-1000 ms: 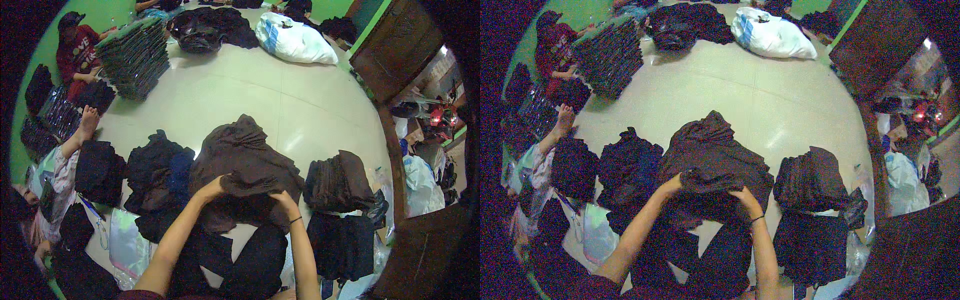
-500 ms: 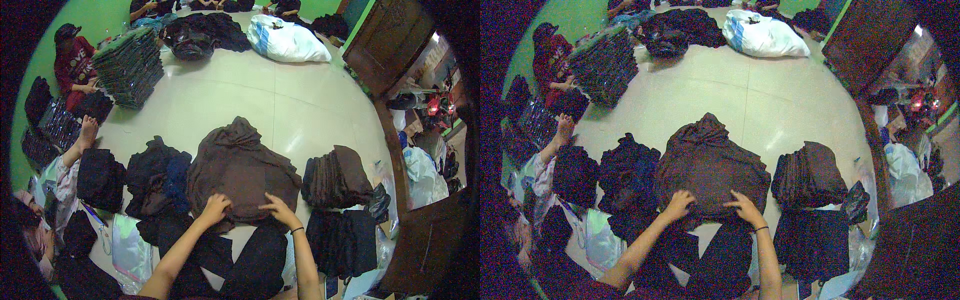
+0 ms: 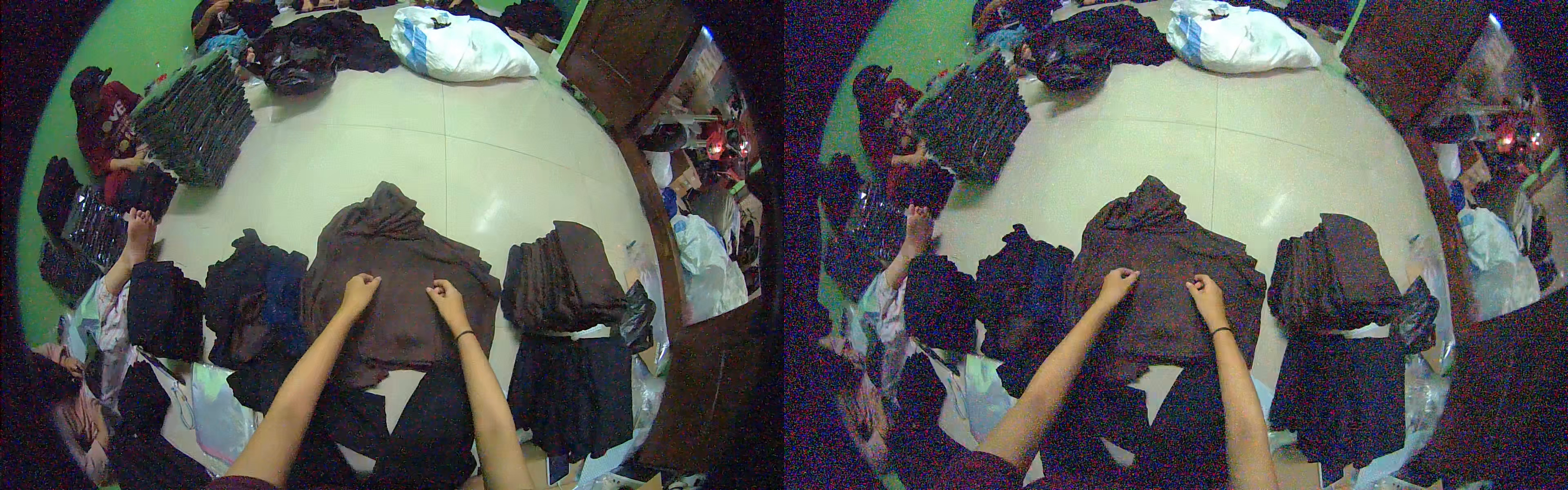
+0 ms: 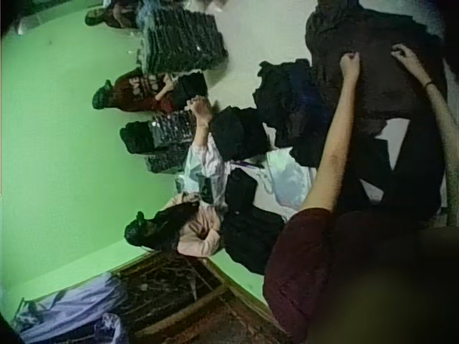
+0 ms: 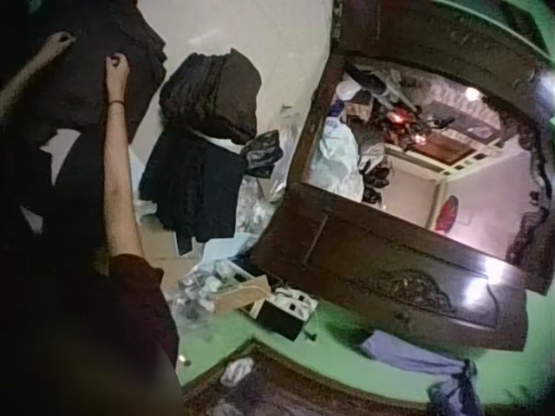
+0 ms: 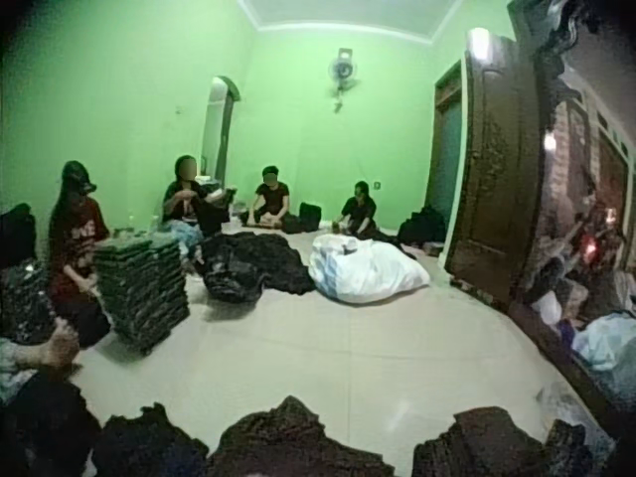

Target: The person sits on the floor and folds dark-colored garments one by one, smoothing and aligning edges before stacking them. Other people in the room are also folding similar items.

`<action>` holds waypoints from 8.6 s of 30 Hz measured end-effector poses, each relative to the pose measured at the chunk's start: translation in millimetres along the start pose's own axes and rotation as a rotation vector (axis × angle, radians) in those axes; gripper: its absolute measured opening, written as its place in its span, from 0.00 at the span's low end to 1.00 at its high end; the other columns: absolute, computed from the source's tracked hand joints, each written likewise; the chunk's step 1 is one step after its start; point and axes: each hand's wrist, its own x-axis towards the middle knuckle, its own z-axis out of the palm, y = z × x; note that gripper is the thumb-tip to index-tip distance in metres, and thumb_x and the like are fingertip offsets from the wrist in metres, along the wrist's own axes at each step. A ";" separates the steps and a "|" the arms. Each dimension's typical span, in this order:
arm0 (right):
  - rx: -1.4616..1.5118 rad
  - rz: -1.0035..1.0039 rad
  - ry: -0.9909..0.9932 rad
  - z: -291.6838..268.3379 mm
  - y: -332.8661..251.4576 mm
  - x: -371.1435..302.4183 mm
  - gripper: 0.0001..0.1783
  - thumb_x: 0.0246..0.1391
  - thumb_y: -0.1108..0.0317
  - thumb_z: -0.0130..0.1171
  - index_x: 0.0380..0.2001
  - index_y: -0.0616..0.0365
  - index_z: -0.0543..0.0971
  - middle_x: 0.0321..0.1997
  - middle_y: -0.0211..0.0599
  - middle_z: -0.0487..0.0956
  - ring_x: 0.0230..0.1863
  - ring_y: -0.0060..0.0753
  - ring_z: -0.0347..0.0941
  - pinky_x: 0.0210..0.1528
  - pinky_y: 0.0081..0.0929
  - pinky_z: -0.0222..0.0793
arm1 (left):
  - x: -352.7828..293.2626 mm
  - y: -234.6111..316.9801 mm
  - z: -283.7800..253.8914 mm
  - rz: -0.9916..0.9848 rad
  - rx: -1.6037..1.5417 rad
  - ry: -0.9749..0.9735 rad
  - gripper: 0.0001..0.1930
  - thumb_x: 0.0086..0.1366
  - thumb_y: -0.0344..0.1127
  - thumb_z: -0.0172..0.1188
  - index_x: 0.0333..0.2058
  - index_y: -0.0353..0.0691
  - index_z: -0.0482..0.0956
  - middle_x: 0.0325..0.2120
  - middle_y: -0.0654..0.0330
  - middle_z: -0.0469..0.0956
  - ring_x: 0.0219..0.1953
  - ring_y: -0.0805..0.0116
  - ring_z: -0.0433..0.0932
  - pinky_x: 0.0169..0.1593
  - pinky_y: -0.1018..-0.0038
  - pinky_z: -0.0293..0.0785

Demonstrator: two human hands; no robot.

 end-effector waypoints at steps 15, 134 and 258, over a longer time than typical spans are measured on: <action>0.110 0.220 -0.069 -3.5 5.5 16.7 0.23 0.35 0.56 0.62 0.30 0.63 0.72 0.24 0.37 0.74 0.27 0.28 0.70 0.32 0.23 0.65 | 17.1 -2.7 8.1 0.016 -0.121 0.228 0.16 0.51 0.43 0.56 0.26 0.34 0.66 0.22 0.50 0.72 0.25 0.55 0.72 0.31 0.68 0.67; -1.142 -0.376 -0.191 58.7 -12.3 -109.4 0.08 0.46 0.65 0.44 0.29 0.52 0.71 0.31 0.32 0.71 0.34 0.32 0.70 0.33 0.33 0.64 | -106.2 -39.9 30.8 0.477 0.143 -0.358 0.09 0.47 0.34 0.55 0.26 0.38 0.68 0.23 0.51 0.72 0.28 0.51 0.71 0.31 0.61 0.65; -0.361 -0.071 0.103 -90.5 70.1 -82.0 0.17 0.49 0.67 0.45 0.45 0.56 0.68 0.52 0.37 0.64 0.52 0.35 0.59 0.54 0.33 0.52 | -63.3 5.0 -22.1 0.745 0.703 0.057 0.24 0.47 0.42 0.56 0.44 0.41 0.66 0.47 0.53 0.62 0.51 0.53 0.57 0.50 0.57 0.53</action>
